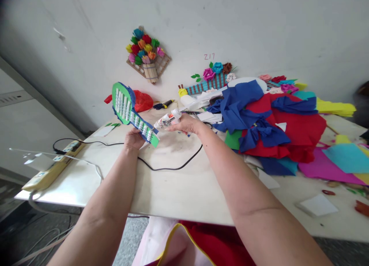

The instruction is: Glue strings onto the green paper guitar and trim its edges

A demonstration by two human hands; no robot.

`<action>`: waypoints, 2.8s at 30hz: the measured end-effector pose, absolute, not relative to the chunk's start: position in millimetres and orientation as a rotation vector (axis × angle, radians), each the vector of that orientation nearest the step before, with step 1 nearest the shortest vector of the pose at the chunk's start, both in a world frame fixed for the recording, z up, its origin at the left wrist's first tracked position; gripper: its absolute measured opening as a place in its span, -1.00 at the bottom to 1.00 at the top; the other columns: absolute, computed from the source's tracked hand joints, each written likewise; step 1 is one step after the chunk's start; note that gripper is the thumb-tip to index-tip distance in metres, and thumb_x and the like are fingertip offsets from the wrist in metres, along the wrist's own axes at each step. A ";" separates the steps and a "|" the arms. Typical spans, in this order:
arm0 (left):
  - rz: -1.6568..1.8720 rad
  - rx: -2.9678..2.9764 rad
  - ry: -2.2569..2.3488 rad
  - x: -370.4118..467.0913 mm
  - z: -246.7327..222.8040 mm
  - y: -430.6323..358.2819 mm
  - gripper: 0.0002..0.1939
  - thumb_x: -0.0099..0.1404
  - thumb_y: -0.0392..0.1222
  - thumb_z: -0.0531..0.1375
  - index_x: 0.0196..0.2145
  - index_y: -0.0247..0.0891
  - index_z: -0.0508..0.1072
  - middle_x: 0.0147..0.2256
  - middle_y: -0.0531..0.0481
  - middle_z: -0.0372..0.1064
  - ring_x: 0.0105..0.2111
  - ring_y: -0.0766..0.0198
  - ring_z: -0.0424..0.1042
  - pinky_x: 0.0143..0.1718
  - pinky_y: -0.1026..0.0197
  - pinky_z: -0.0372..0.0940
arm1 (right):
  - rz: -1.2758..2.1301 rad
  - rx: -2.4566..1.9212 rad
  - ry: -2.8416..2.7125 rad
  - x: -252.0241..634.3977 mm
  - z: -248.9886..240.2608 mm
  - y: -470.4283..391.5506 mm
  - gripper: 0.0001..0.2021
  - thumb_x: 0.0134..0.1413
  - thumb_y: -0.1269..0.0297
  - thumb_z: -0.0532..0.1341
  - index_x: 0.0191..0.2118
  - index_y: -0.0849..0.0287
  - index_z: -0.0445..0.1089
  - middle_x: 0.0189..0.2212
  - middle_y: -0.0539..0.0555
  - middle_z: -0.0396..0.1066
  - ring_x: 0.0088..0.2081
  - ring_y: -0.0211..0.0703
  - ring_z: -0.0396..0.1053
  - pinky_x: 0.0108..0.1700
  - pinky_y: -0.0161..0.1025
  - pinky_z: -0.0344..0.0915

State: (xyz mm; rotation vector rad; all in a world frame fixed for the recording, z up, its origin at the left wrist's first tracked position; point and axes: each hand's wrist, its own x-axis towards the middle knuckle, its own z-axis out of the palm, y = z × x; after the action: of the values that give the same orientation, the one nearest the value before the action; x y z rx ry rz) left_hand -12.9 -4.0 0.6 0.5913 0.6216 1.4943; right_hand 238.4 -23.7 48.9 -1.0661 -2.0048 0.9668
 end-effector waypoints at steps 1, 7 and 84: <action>1.490 0.593 0.626 -12.9 0.5 -3.9 -0.61 -0.19 -0.48 0.02 -0.36 -0.30 0.42 -0.53 0.04 0.43 -0.52 0.25 0.44 -0.39 0.20 0.36 | 0.964 -1.067 -1.998 238.0 49.0 -23.7 -0.67 -0.26 0.07 0.33 -0.53 0.24 0.30 -0.70 -0.12 0.18 -0.71 -0.45 0.06 -0.73 -0.43 0.06; 1.497 0.585 0.620 -12.5 1.4 -4.5 -0.59 -0.19 -0.48 0.02 -0.33 -0.30 0.43 -0.53 0.03 0.44 -0.51 0.24 0.45 -0.39 0.20 0.36 | 0.975 -1.067 -1.983 237.7 49.4 -24.2 -0.69 -0.26 0.10 0.34 -0.51 0.25 0.32 -0.68 -0.11 0.18 -0.70 -0.45 0.05 -0.72 -0.42 0.05; 1.519 0.606 0.553 -0.2 11.1 -12.3 -0.57 -0.11 -0.50 0.03 -0.28 -0.22 0.43 -0.50 0.07 0.45 -0.48 0.28 0.45 -0.34 0.21 0.34 | -0.042 -1.630 -2.396 216.1 3.7 -18.4 -0.56 0.03 0.17 0.11 0.07 0.08 0.31 -0.09 0.21 0.33 -0.02 0.05 0.22 -0.03 -0.13 0.14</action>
State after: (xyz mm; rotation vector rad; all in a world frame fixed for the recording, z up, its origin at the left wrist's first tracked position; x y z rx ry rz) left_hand -0.2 -12.3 11.1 0.6058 0.5531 1.5192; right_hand 216.1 -18.4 3.7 -1.6302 -2.3956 -0.0424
